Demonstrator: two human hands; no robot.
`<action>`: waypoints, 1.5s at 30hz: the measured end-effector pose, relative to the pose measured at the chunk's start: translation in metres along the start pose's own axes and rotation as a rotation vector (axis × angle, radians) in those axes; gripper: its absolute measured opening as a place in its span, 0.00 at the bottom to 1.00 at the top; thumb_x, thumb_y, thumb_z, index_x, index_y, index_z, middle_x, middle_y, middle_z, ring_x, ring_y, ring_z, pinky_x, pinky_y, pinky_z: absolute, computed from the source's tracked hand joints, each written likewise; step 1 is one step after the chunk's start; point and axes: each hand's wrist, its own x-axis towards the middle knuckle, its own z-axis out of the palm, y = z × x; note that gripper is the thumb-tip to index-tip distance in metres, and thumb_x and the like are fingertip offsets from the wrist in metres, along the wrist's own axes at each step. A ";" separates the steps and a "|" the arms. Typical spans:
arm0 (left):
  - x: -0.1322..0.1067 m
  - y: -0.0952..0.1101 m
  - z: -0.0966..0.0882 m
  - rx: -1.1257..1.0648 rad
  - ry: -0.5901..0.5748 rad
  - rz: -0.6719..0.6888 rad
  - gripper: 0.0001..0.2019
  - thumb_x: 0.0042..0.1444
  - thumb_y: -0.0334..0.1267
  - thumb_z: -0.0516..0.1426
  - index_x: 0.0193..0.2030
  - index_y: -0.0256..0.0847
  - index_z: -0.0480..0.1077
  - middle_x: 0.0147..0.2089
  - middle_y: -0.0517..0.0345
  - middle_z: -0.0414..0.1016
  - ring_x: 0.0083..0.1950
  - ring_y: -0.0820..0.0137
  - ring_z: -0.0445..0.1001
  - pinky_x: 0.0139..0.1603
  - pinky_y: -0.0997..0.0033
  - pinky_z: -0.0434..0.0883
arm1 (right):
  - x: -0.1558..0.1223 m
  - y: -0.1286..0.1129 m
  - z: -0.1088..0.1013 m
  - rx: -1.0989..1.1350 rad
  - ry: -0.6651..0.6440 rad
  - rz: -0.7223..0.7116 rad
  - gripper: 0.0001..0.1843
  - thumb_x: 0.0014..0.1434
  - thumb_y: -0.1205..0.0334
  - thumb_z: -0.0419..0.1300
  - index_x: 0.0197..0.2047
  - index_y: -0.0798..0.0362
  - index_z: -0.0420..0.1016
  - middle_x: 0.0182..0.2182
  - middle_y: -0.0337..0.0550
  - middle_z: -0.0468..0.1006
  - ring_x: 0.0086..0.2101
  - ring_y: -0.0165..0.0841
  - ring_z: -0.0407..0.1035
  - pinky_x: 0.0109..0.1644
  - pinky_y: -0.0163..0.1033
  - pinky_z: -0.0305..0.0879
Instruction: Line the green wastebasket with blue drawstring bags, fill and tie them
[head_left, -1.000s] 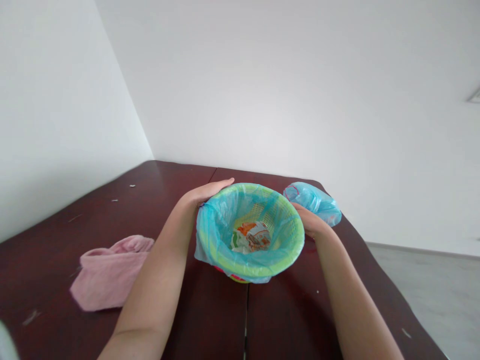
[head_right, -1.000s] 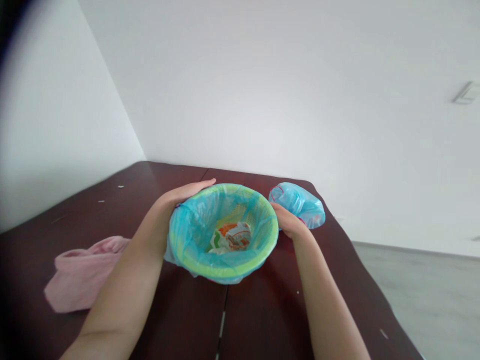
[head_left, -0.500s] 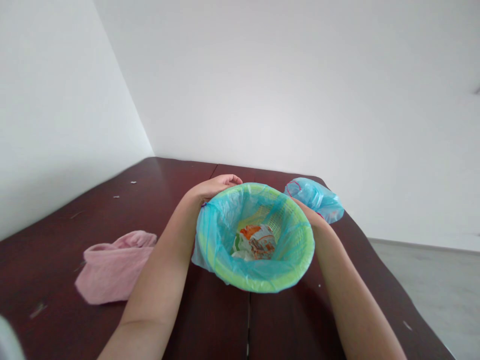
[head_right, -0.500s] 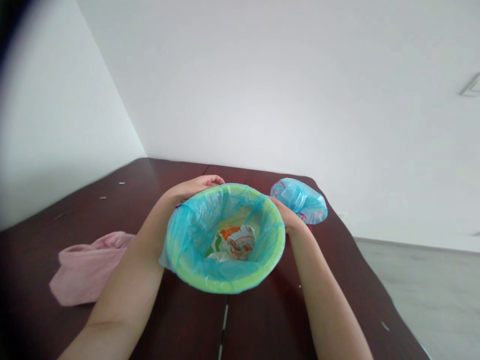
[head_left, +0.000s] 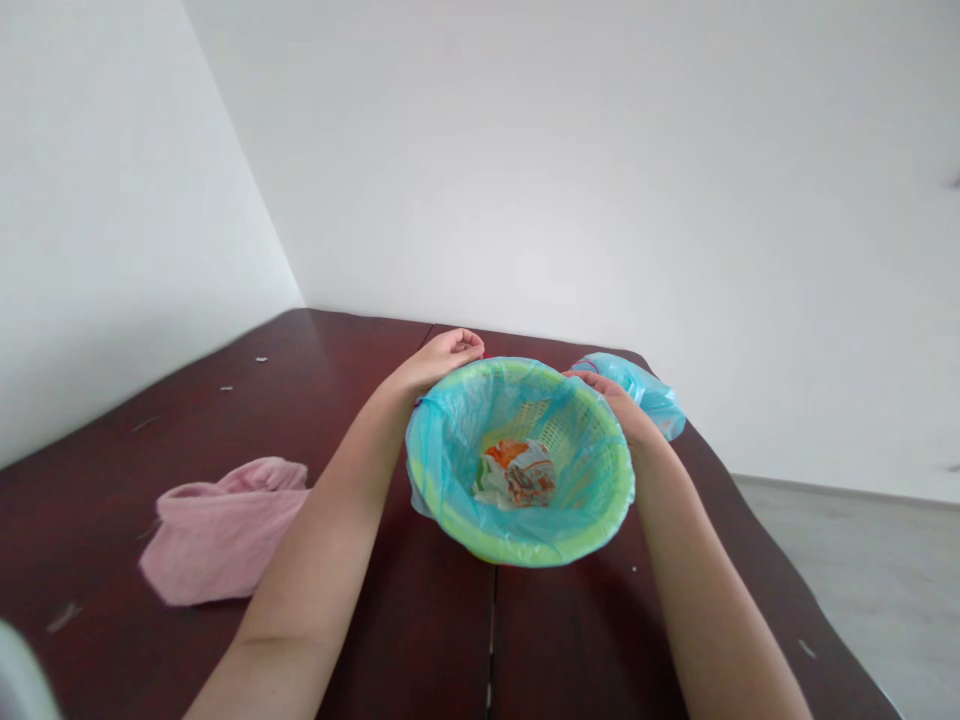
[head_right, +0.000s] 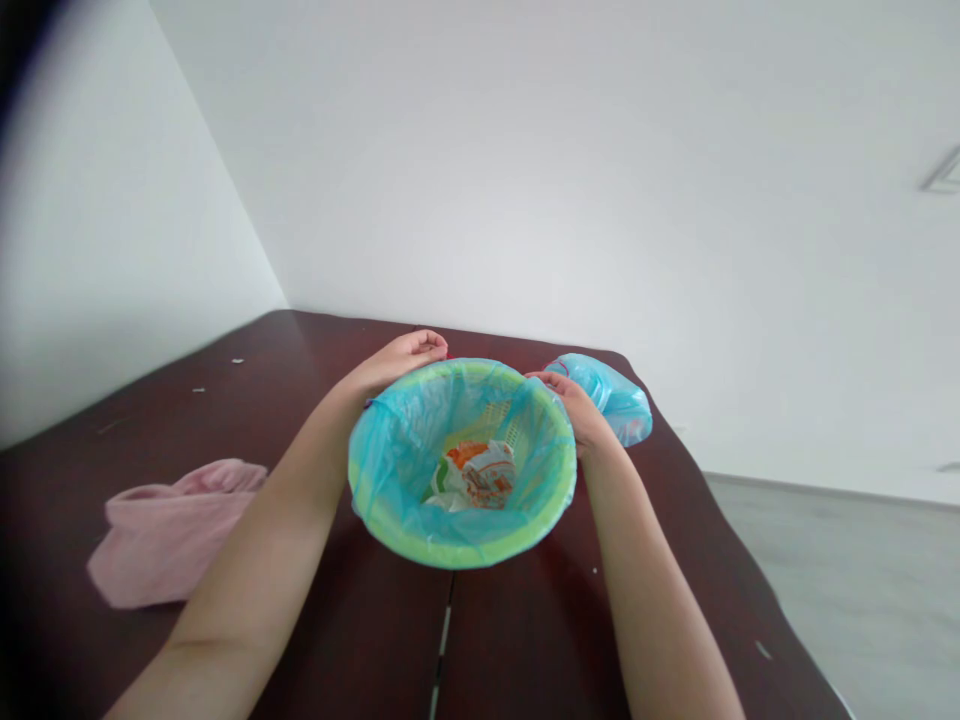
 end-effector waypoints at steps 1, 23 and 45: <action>0.001 0.000 0.001 -0.024 0.008 -0.004 0.26 0.59 0.60 0.75 0.49 0.43 0.77 0.47 0.51 0.85 0.47 0.59 0.82 0.50 0.61 0.77 | -0.002 -0.002 0.000 -0.004 0.014 -0.017 0.28 0.55 0.43 0.83 0.53 0.46 0.86 0.44 0.50 0.91 0.42 0.51 0.88 0.49 0.56 0.86; -0.030 0.043 0.002 0.283 0.059 0.443 0.15 0.72 0.52 0.71 0.51 0.44 0.82 0.41 0.57 0.87 0.38 0.67 0.82 0.41 0.67 0.76 | -0.036 -0.039 0.016 -0.551 0.206 -0.858 0.15 0.68 0.73 0.61 0.51 0.46 0.84 0.48 0.44 0.78 0.41 0.36 0.72 0.42 0.43 0.68; -0.016 0.027 0.008 0.508 -0.089 -0.020 0.30 0.73 0.71 0.57 0.47 0.46 0.87 0.58 0.45 0.93 0.59 0.43 0.89 0.61 0.52 0.81 | -0.039 -0.027 0.014 -0.985 0.263 -0.175 0.27 0.85 0.35 0.44 0.49 0.43 0.73 0.48 0.56 0.87 0.58 0.62 0.81 0.59 0.58 0.70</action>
